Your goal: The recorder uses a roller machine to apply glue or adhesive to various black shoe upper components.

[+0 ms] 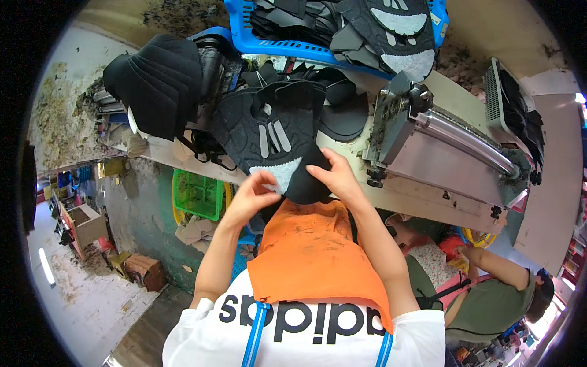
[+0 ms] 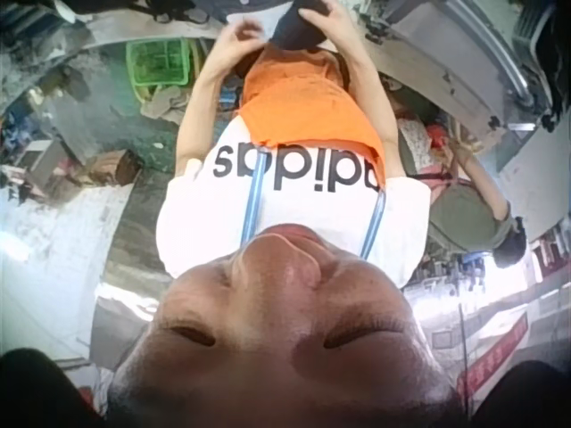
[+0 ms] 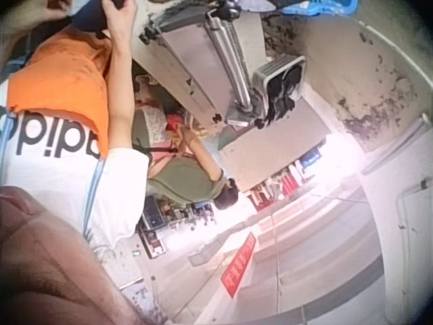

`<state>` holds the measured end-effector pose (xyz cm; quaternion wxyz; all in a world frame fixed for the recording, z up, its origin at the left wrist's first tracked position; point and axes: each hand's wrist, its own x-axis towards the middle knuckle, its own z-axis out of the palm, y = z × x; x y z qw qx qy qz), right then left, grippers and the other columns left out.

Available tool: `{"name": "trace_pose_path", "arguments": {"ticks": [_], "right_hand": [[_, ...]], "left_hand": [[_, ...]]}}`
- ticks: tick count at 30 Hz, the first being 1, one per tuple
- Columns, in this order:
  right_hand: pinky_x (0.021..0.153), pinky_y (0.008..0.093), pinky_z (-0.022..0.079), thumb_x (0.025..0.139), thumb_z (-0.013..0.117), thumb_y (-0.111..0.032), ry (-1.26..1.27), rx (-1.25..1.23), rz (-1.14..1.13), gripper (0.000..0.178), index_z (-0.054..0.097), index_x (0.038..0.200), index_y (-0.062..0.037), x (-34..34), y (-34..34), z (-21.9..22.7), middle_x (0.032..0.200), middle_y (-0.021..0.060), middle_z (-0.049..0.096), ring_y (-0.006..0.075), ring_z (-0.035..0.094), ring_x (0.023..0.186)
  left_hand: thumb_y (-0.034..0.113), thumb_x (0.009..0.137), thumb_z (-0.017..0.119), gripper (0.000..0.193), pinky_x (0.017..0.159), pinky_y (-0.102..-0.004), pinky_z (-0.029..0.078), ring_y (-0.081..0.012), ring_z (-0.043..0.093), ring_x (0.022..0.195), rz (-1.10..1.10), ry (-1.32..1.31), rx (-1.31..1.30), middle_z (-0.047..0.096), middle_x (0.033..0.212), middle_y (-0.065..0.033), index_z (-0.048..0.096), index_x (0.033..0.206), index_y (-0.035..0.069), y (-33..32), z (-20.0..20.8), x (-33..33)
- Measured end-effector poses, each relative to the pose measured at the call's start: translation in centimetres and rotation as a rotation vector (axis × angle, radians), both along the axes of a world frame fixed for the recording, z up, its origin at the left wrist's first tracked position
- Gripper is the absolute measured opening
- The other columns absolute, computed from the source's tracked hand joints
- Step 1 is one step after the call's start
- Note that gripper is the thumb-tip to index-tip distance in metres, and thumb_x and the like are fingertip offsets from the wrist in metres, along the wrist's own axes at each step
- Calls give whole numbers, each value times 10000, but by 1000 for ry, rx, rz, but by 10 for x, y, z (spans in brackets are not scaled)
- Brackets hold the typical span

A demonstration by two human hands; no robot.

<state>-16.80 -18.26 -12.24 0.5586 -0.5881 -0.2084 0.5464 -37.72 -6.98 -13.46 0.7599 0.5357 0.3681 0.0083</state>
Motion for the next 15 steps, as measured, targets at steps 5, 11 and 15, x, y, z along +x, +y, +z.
{"name": "trace_pose_path", "arguments": {"ticks": [5,11,15], "right_hand": [[793,241,462,777,676,-77,177,95,183,349,570,1096,18,-12,8,10,977,26,625,79,570,863],[686,274,496,782,655,-130,-190,-131,-14,229,604,942,26,-15,22,-52,845,113,662,144,629,774],[625,355,490,747,676,-212,-456,-193,-60,298,589,855,52,-24,29,-72,719,206,633,291,648,693]], "left_hand": [[26,697,712,414,890,-269,417,-115,528,957,-398,-128,-71,577,993,-9,564,1084,23,14,12,4],[-15,749,647,366,601,-192,402,-50,490,673,220,143,238,491,747,49,536,1094,38,44,-7,2],[9,752,665,369,496,-202,318,-36,388,568,203,249,550,355,642,67,525,1091,47,38,-26,0]]}}
